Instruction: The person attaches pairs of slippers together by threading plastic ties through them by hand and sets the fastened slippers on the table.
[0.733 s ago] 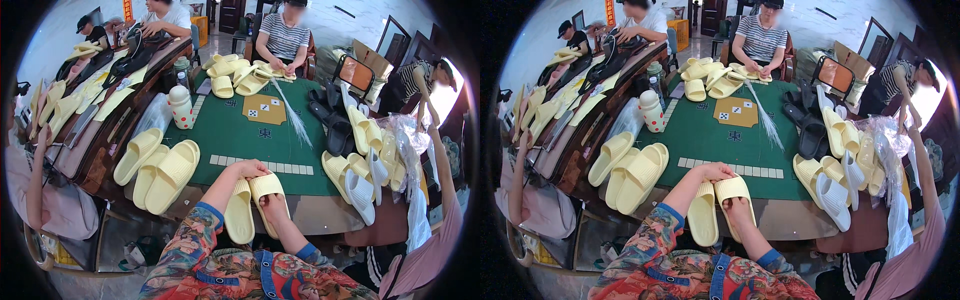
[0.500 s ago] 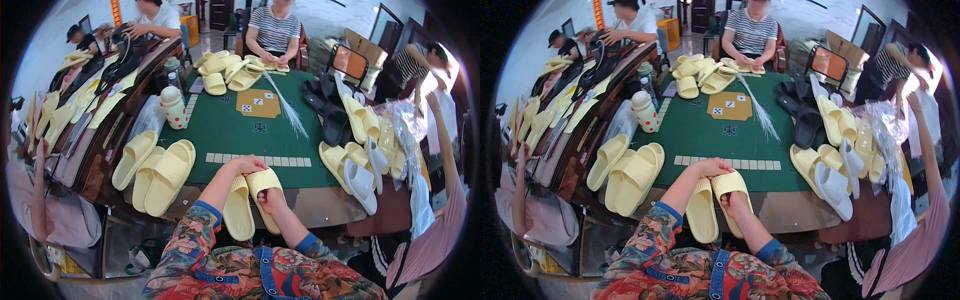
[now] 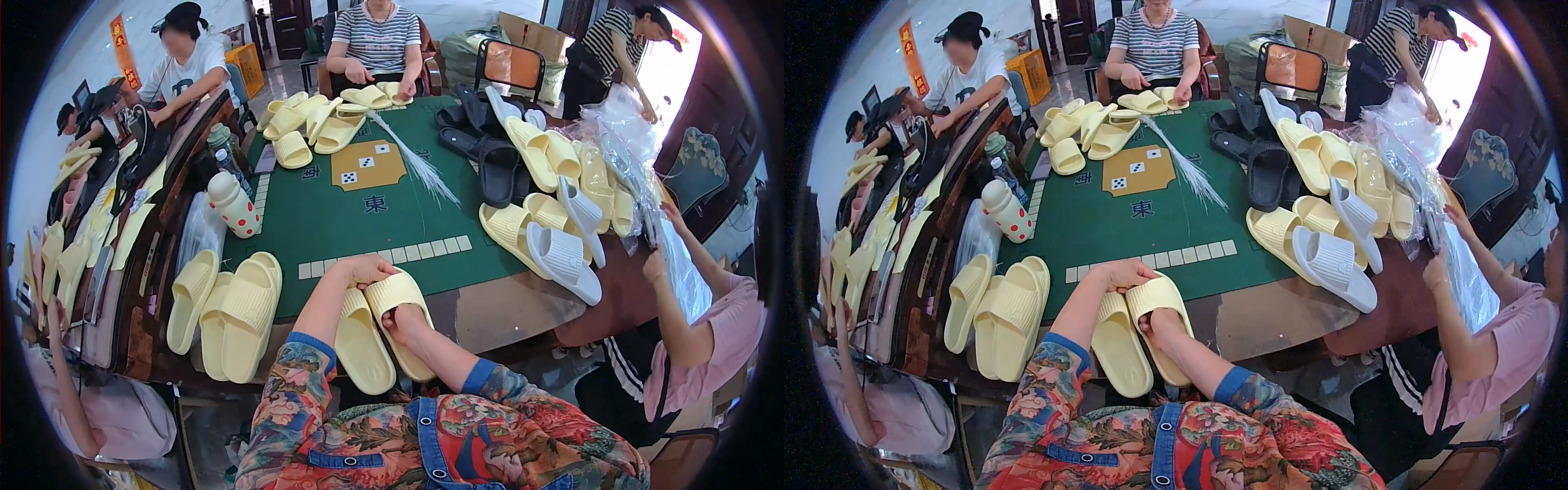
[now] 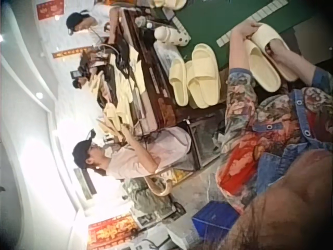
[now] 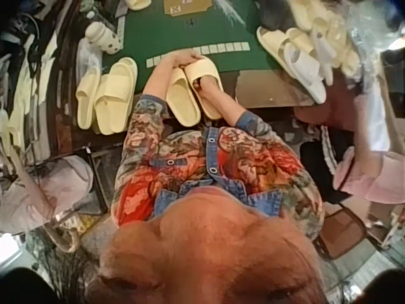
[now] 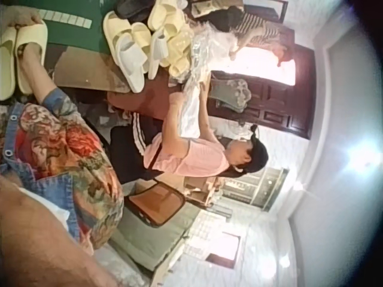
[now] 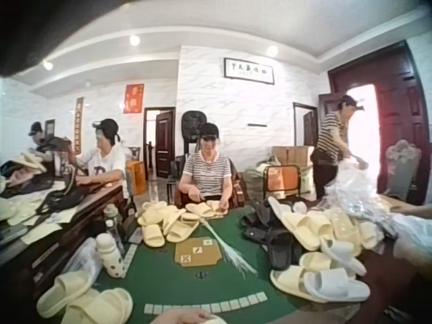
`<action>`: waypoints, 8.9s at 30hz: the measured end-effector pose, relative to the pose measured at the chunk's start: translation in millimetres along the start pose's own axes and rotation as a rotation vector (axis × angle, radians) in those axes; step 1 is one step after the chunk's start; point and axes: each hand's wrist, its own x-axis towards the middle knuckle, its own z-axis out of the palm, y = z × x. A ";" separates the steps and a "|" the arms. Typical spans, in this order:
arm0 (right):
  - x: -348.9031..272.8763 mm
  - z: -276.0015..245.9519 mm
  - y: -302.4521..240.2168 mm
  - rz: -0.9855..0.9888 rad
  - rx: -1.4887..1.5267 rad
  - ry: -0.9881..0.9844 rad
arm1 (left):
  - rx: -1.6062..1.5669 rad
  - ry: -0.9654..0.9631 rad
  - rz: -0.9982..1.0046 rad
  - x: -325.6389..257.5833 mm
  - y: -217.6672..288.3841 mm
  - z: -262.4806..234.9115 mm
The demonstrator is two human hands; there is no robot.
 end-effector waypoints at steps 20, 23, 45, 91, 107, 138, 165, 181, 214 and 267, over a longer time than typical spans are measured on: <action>3.1 -0.2 1.9 0.068 -0.090 0.075 | 0.006 -0.271 -0.038 16.1 -8.9 -15.9; 3.9 -2.2 -2.9 0.130 -0.102 0.098 | -0.128 -0.247 -0.004 9.1 -4.0 -9.5; -18.8 -22.7 24.4 -0.301 0.093 -0.134 | -0.152 0.785 0.489 -44.7 -9.0 26.8; 18.9 8.3 -71.0 -0.630 0.020 -0.124 | 0.535 1.197 0.545 -35.3 -13.9 84.0; -114.2 -100.2 -214.4 -1.680 -0.217 0.456 | 0.815 1.391 0.871 -69.0 8.4 113.0; -32.8 -113.7 -130.5 -1.116 -0.698 0.140 | -0.362 1.161 0.719 -155.4 -21.1 124.3; -42.2 -130.3 -105.1 -0.904 -0.807 0.172 | 0.465 1.487 -0.132 -325.4 -117.6 -45.0; -67.3 -246.6 -287.5 -1.059 -0.958 1.025 | 0.766 1.818 0.025 -318.9 -88.0 22.7; -69.6 -22.2 -48.1 -0.265 -0.221 -0.255 | -0.824 1.064 0.660 -79.3 -45.3 129.1; -99.3 -48.3 -25.4 -0.096 -0.890 -0.556 | 0.391 0.724 0.529 -155.6 -23.3 90.5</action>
